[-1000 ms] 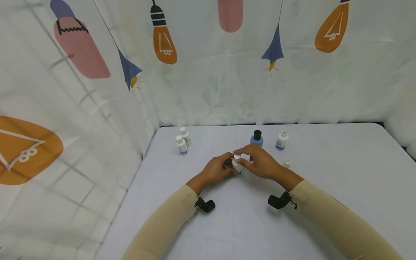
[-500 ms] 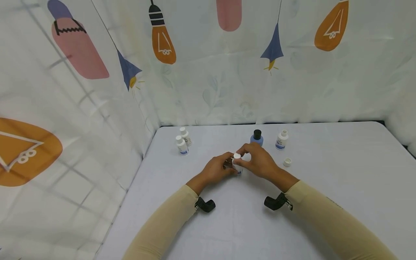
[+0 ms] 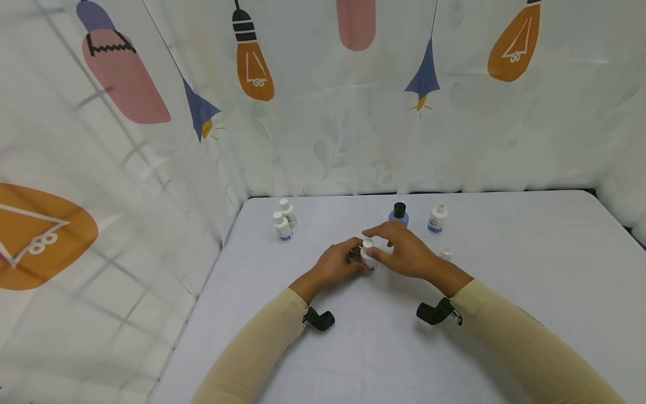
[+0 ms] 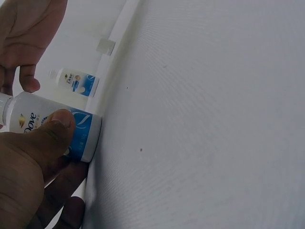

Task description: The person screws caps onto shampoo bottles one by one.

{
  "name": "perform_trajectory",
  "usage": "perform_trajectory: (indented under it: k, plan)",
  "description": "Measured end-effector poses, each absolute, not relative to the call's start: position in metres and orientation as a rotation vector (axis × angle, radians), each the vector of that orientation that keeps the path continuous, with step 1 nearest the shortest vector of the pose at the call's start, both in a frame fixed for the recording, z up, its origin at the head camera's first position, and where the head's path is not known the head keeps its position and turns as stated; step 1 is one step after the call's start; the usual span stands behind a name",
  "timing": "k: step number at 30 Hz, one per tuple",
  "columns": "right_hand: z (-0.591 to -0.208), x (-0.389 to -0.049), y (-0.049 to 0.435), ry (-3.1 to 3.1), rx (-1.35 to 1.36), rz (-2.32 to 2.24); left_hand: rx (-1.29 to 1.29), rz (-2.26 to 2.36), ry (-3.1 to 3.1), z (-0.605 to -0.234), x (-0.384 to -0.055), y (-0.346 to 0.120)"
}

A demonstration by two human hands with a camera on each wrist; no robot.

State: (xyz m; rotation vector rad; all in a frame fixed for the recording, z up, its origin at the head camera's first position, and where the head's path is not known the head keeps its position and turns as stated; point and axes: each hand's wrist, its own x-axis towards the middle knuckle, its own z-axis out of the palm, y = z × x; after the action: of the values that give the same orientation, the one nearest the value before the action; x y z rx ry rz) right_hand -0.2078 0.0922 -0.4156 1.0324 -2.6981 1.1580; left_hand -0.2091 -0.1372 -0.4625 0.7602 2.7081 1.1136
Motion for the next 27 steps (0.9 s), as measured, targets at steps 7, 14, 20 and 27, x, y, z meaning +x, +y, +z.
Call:
perform_trajectory:
  k: [7,14,20,27]
  plan:
    - [-0.418,-0.208,0.093,-2.7,1.028,1.085,0.74,1.089,2.717,-0.463,-0.208,-0.137]
    - [-0.42,-0.208,0.087,-2.749,0.901,1.068,0.714,1.111,2.718,-0.463,-0.208,-0.136]
    - [-0.419,-0.208,0.085,-2.756,0.856,1.068,0.682,1.151,2.702,-0.462,-0.207,-0.136]
    - [-0.421,-0.205,0.082,-2.782,0.757,1.071,0.669,1.137,2.696,-0.462,-0.207,-0.134]
